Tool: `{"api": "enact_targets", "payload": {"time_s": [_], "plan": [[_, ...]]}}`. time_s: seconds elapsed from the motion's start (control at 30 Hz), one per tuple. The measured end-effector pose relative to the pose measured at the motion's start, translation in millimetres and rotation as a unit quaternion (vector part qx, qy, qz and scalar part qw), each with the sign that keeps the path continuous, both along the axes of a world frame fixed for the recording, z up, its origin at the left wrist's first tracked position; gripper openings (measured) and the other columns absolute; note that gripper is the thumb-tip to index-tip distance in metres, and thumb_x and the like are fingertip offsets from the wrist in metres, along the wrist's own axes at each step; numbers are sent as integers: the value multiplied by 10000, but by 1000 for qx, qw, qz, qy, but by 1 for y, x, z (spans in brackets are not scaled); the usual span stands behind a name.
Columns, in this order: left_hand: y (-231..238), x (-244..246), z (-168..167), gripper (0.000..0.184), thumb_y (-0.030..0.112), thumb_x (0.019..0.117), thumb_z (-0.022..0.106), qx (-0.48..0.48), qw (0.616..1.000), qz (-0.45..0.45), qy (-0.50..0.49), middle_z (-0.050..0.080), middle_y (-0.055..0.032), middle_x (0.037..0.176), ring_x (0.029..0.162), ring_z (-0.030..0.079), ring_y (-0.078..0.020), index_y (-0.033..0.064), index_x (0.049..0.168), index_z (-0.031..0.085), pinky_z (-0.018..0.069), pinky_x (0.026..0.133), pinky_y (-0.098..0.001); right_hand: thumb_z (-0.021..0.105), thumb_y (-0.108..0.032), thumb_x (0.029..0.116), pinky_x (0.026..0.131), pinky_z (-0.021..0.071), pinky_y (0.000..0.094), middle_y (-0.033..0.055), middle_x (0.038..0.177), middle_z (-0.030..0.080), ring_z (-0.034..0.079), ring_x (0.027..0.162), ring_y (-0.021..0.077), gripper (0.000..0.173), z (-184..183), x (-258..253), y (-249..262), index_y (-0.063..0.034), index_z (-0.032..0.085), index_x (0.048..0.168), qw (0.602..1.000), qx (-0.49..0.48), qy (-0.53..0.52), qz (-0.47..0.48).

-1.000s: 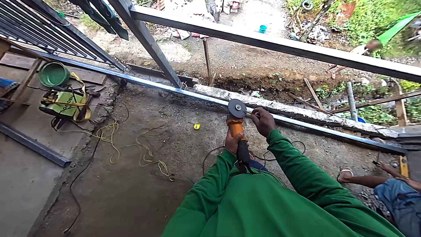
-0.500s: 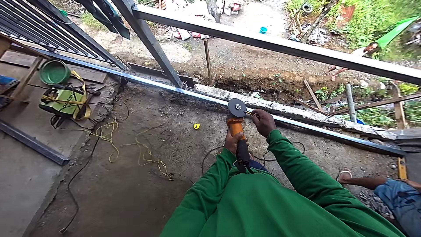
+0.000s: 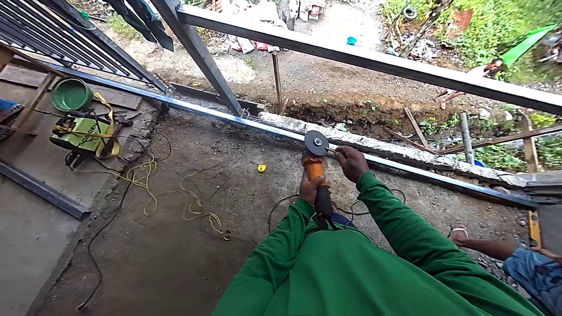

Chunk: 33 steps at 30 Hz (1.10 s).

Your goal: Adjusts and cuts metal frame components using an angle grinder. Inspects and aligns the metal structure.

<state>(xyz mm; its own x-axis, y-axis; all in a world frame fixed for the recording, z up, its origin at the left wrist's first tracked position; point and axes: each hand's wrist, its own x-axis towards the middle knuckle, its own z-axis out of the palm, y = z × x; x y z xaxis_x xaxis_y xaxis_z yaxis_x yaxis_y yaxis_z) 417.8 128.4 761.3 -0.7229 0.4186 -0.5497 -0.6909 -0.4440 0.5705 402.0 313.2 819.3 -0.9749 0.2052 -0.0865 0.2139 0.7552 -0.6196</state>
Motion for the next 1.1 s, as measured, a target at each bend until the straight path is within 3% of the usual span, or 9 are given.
{"api": "enact_targets", "payload": {"time_s": [0.3, 0.47, 0.6, 0.77, 0.9, 1.1], "plan": [[1, -2, 1, 862, 100, 877, 685, -3, 1000, -3, -2, 637, -268, 1062, 697, 690, -353, 150, 1593, 207, 624, 610, -482, 505, -241, 1090, 943, 546, 543, 163, 1055, 722, 699, 1017, 319, 289, 2, -2, 0, -42, 712, 1127, 1000, 19, -17, 11], [1, -4, 1, 854, 98, 877, 683, 5, 1000, -3, -6, 641, -271, 977, 689, 694, -367, 162, 1587, 214, 627, 611, -497, 477, -247, 1101, 955, 534, 559, 182, 1067, 716, 692, 1039, 341, 322, 6, -3, -1, -22, 706, 1126, 999, 18, -43, 15], [1, -5, -2, 864, 113, 868, 695, 3, 1000, -6, 0, 642, -271, 1061, 703, 695, -352, 153, 1588, 218, 626, 613, -477, 441, -284, 1112, 924, 543, 563, 169, 1060, 713, 695, 1005, 329, 344, 4, -4, -3, -47, 684, 1173, 999, 4, -53, 1], [1, -6, 1, 878, 96, 867, 694, 13, 1000, -4, -1, 636, -264, 1065, 703, 690, -351, 169, 1594, 207, 623, 609, -480, 566, -229, 1065, 812, 583, 508, 150, 972, 694, 683, 830, 280, 254, 3, -2, -7, -35, 647, 1207, 1000, -8, 8, -27], [0, -7, 0, 883, 96, 862, 697, 12, 1000, -2, -4, 637, -261, 1067, 707, 693, -351, 173, 1595, 211, 625, 611, -482, 611, -196, 1041, 858, 589, 502, 166, 1053, 692, 701, 893, 285, 221, -1, -4, -9, -22, 658, 1169, 998, 0, 32, -49], [-2, -8, 0, 897, 103, 856, 708, 14, 1000, -1, -6, 636, -268, 1061, 705, 692, -356, 175, 1597, 207, 624, 611, -486, 629, -187, 1030, 850, 580, 503, 160, 1016, 687, 689, 889, 288, 195, -6, -4, -11, -33, 666, 1144, 998, -3, 32, -54]]}}
